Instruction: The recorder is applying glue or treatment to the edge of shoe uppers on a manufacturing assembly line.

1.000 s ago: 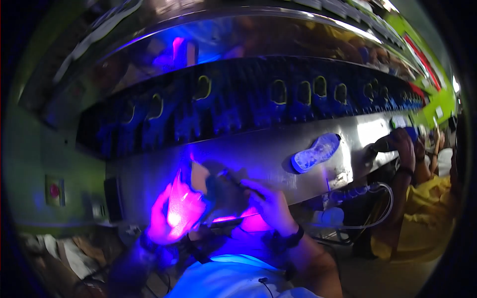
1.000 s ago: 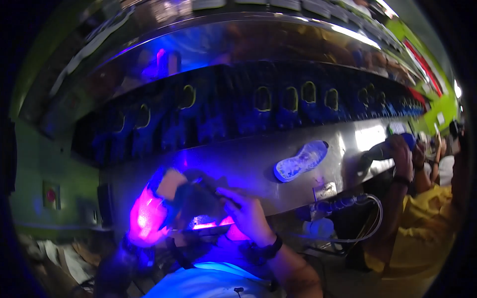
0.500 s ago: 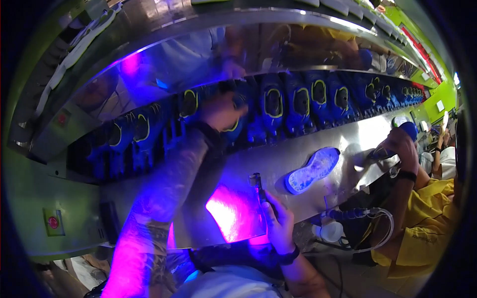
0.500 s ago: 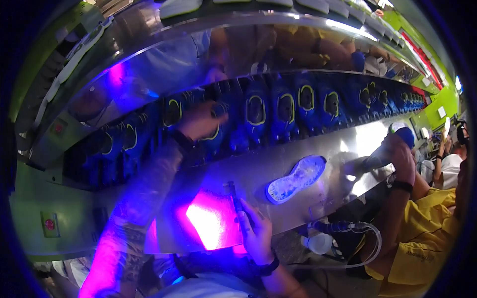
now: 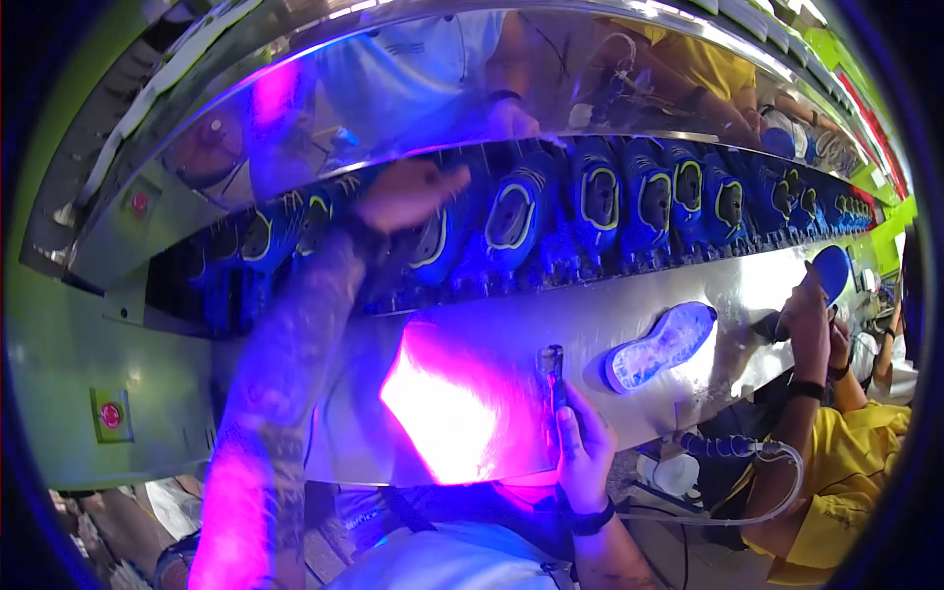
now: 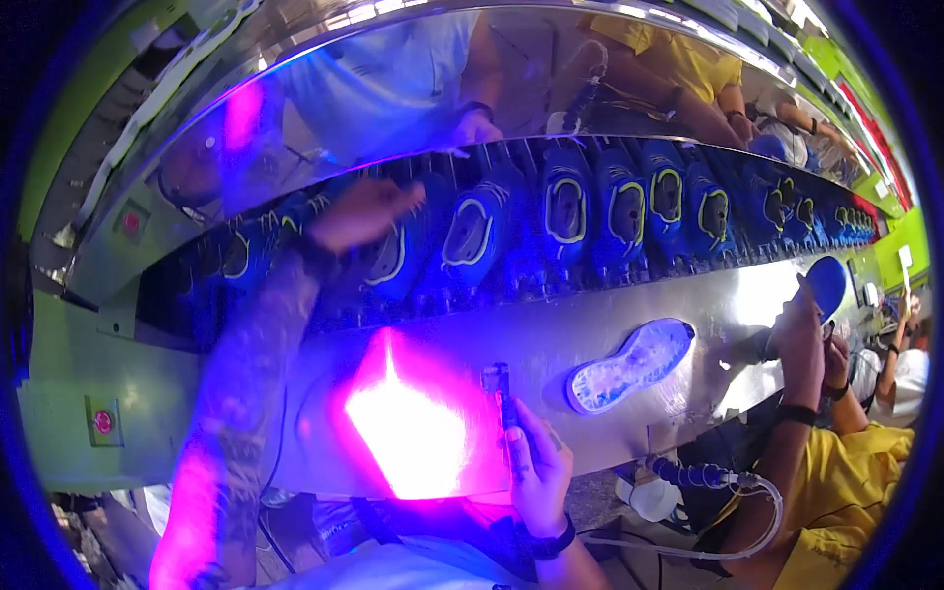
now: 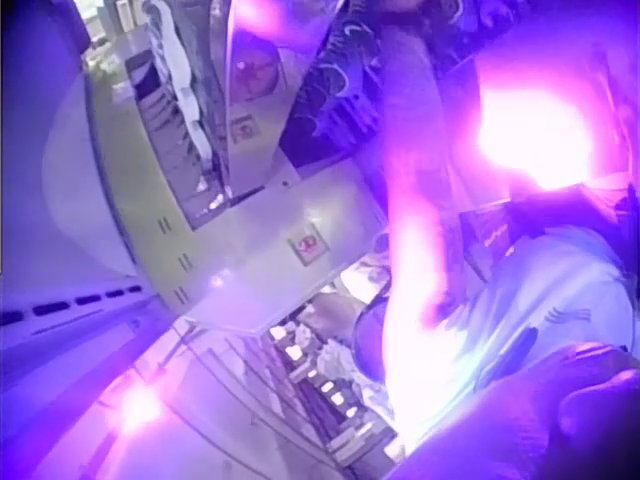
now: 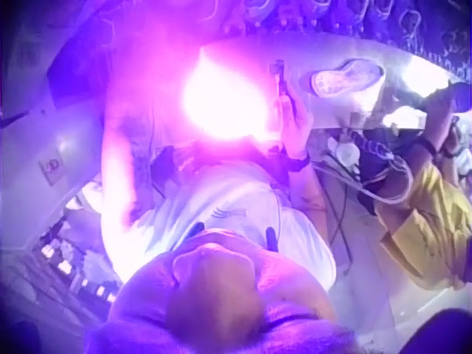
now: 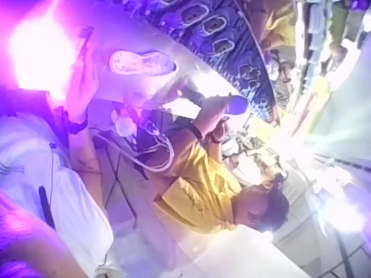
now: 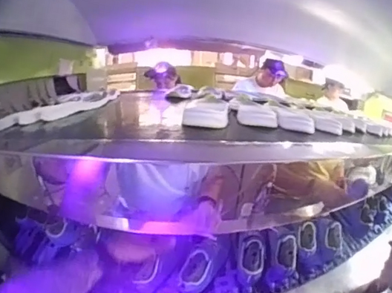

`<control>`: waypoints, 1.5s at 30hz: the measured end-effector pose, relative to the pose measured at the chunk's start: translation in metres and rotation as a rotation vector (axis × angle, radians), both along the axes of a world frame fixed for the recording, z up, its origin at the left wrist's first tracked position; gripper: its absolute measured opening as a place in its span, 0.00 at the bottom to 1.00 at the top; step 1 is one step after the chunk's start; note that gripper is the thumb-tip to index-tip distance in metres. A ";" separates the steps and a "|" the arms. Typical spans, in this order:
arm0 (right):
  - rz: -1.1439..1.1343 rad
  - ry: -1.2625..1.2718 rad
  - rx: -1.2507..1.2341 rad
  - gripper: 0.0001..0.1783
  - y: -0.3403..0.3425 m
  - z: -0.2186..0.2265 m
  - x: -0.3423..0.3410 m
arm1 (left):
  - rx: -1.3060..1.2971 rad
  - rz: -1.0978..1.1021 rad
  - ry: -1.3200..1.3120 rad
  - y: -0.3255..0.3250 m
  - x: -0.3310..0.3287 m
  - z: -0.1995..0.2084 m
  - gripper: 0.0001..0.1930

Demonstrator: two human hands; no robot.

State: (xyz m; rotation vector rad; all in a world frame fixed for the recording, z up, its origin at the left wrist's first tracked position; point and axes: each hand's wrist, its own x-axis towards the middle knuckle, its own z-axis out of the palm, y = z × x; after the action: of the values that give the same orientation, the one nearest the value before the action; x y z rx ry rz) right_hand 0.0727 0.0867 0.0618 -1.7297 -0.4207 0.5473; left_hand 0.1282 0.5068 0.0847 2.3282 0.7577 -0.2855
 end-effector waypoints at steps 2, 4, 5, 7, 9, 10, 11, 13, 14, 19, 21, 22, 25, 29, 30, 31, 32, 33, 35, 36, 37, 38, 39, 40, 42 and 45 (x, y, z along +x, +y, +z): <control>0.081 0.050 0.030 0.22 0.013 -0.008 -0.006 | 0.786 -0.302 -0.510 0.115 -0.036 -0.029 0.47; -0.016 0.004 0.039 0.22 0.002 -0.010 0.000 | 0.718 0.184 0.211 0.081 -0.024 -0.025 0.49; -0.021 0.015 0.010 0.22 0.000 -0.004 -0.001 | 0.691 0.172 0.223 0.066 -0.033 -0.021 0.49; -0.026 0.153 0.122 0.20 0.009 0.000 0.003 | 0.795 0.031 0.186 0.051 -0.058 -0.001 0.50; -0.028 0.127 0.162 0.21 0.013 -0.010 0.003 | 0.813 -0.034 0.041 0.023 -0.095 0.016 0.50; -0.046 0.109 0.187 0.22 0.013 -0.015 -0.002 | 0.812 -0.116 -0.101 0.001 -0.118 0.020 0.50; -0.017 0.070 0.117 0.22 0.009 -0.011 -0.001 | 0.761 -0.126 -0.287 -0.025 -0.136 0.026 0.48; -0.003 0.063 0.104 0.22 0.003 -0.010 0.000 | 0.697 -0.280 -0.474 -0.088 -0.178 0.054 0.42; 0.013 0.042 0.092 0.22 0.000 -0.009 0.002 | 0.680 -0.440 -0.487 -0.120 -0.193 0.065 0.38; 0.058 0.002 0.161 0.22 0.007 -0.030 0.000 | 0.751 -0.826 -0.445 -0.293 -0.259 0.014 0.23; 0.093 0.056 0.159 0.21 0.007 -0.017 0.004 | 0.767 -0.947 -0.541 -0.333 -0.261 0.000 0.23; 0.093 0.126 0.151 0.21 0.002 -0.007 0.000 | 0.719 -0.962 -0.653 -0.352 -0.262 0.002 0.25; 0.133 0.108 0.181 0.21 0.006 -0.004 -0.004 | 0.489 -0.831 -0.969 -0.391 -0.264 0.023 0.25; 0.166 0.078 0.203 0.20 -0.001 -0.007 -0.004 | -0.035 -0.525 -1.069 -0.393 -0.271 0.009 0.26; 0.157 0.076 0.195 0.20 -0.002 -0.002 -0.010 | -0.046 -0.529 -1.073 -0.388 -0.279 0.020 0.26; 0.150 0.058 0.182 0.20 0.000 0.004 -0.013 | -0.070 -0.436 -1.051 -0.379 -0.286 0.030 0.26; 0.153 0.053 0.151 0.20 -0.010 0.010 -0.020 | -0.105 -0.325 -1.019 -0.374 -0.296 0.051 0.26; 0.126 0.043 0.195 0.20 -0.011 0.006 -0.017 | -0.128 -0.242 -0.999 -0.350 -0.296 0.062 0.26; 0.138 0.081 0.216 0.20 -0.005 0.006 -0.020 | -0.164 -0.181 -0.972 -0.299 -0.309 0.054 0.26; 0.153 0.128 0.234 0.21 -0.006 0.010 -0.025 | -0.105 -0.329 -0.842 -0.270 -0.329 0.036 0.27; 0.202 0.138 0.255 0.21 -0.002 0.016 -0.028 | -0.051 -0.471 -0.710 -0.249 -0.351 0.018 0.29; 0.212 0.075 0.193 0.23 0.005 0.029 -0.037 | 0.003 -0.601 -0.579 -0.243 -0.362 0.008 0.31; 0.272 -0.007 0.146 0.23 0.005 0.037 -0.041 | 0.195 -0.208 -0.936 -0.253 -0.349 0.013 0.38; 0.336 -0.094 0.108 0.23 0.005 0.040 -0.039 | 0.396 0.221 -1.253 -0.258 -0.331 0.021 0.45; 0.316 -0.076 0.081 0.21 0.003 0.041 -0.047 | 0.518 0.064 -0.917 -0.259 -0.356 0.018 0.57; 0.369 -0.728 -0.079 0.16 0.007 0.040 -0.067 | 0.472 0.006 -0.952 -0.280 -0.376 0.016 0.48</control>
State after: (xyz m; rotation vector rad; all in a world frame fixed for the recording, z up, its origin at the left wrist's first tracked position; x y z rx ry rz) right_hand 0.0059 0.0938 0.1017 -1.9048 -1.2624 0.1677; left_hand -0.2480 0.2270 0.1008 2.4696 0.3507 1.0422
